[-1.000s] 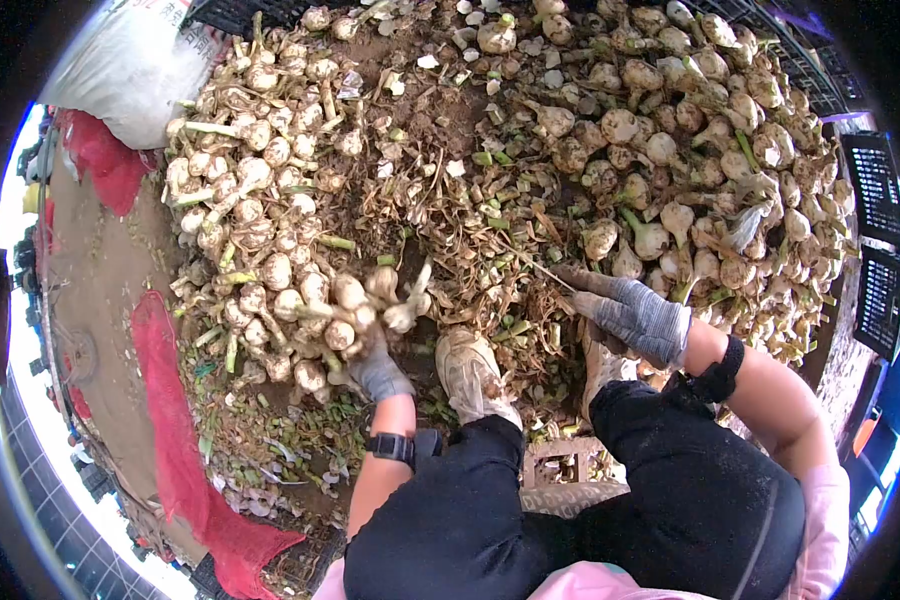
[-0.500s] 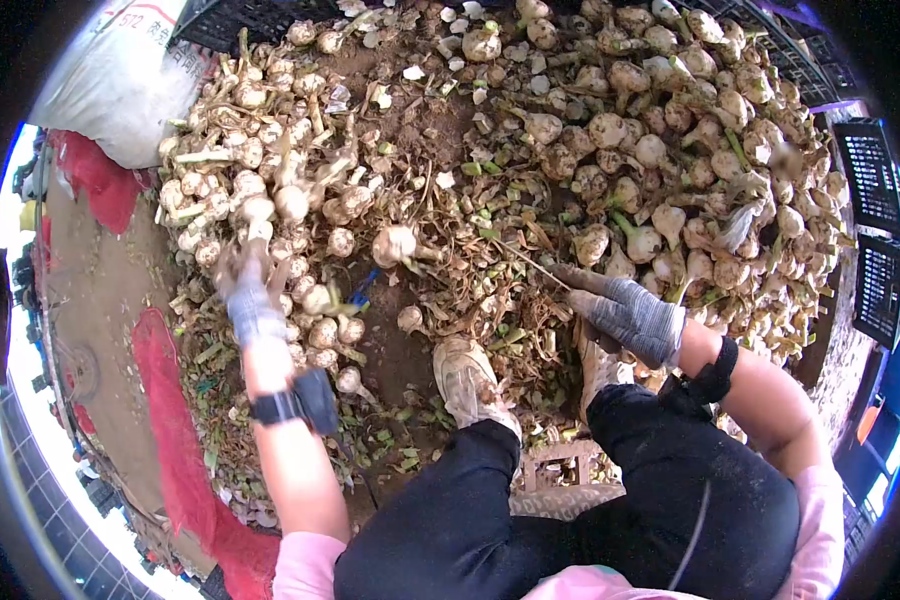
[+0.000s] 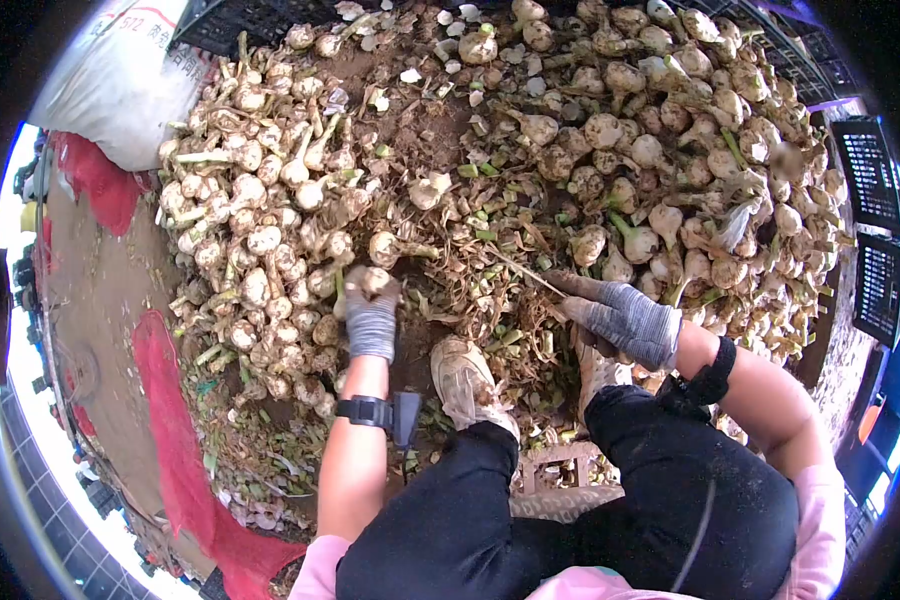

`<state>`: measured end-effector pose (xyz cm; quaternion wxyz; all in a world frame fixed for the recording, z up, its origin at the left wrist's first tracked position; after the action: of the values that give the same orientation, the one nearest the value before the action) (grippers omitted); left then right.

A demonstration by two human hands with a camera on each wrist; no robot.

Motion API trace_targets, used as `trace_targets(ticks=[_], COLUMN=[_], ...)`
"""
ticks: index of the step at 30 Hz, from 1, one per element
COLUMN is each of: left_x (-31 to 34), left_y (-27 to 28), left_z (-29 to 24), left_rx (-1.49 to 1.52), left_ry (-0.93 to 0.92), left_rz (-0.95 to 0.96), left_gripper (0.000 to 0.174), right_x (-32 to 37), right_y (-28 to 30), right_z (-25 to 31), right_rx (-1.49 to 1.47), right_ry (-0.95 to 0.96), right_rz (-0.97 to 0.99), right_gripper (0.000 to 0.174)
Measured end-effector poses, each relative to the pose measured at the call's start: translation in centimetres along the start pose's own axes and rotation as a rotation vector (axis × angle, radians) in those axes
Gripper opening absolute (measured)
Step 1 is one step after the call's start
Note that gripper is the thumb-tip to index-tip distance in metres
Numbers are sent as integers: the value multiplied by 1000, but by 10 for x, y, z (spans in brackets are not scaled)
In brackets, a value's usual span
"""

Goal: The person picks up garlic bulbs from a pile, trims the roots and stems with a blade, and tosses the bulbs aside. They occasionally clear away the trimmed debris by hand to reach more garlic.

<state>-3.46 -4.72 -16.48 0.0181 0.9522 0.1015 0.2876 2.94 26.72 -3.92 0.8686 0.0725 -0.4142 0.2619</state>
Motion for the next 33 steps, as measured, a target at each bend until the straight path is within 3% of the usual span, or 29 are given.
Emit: trace_targets(ticks=[1,2,3,5,6,7,9,11,13,16,21,23,24,25,27,29,30,31,33], left_x=[7,-1,-3,16,27,47,45,61,70,63,102,115,122,134,151,138,139,140,120], left_y=[-3,-3,-5,-18,-24,-38,-43,-54,-57,-52,-85,-95,-100,-105,-107,-104,-104,-103,-90], left_z=[-30,-34,-49,-67,-78,-98,-77,-68,-54,-16,-106,-121,-133,-146,-172,-135,-128,-122,-106], left_rx=[-111,12,78,320,285,254,466,607,702,732,-425,-658,-753,-845,-318,636,874,1102,811], left_ry=[-43,-20,-153,-57,-56,-122,57,226,307,366,-196,-310,-489,-667,-666,82,278,490,358], left_rz=[-33,-33,-35,136,138,299,397,512,600,689,873,889,847,796,724,987,1025,1030,763], left_gripper=[46,53,59,61,60,48,35,30,35,45,47,48,42,36,28,28,28,29,48], right_x=[1,2,2,-2,-7,-2,11,21,26,24,27,29,28,28,23,2,-10,-2,6], right_y=[1,3,3,6,8,6,-4,-17,-31,-46,-58,-58,-57,-57,-46,-5,26,40,37], right_z=[1,4,7,5,20,36,70,94,111,126,129,129,128,126,115,85,62,55,53], right_rx=[-5,-8,29,61,264,468,596,789,923,1047,1016,965,991,1017,1010,859,697,766,599], right_ry=[4,6,-6,-16,253,520,540,690,867,807,906,951,931,911,880,772,707,530,540], right_rz=[0,-7,-12,-26,-84,-142,-122,-121,-151,-64,-40,-58,-48,-36,-121,-315,-421,-441,-371], right_gripper=[54,54,53,53,53,54,53,55,57,59,62,65,63,62,59,54,51,52,55])
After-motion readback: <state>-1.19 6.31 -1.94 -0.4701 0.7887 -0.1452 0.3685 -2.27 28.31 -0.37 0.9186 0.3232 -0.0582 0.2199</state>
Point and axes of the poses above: each hand's wrist, its own x-axis away from the middle knuckle, its own y-axis out of the back of the hand, z = x × y, the point moved 8 cm from there along -x, towards the middle knuckle, and after that the axes turned 2 degrees about z, right-handed, at the moved point
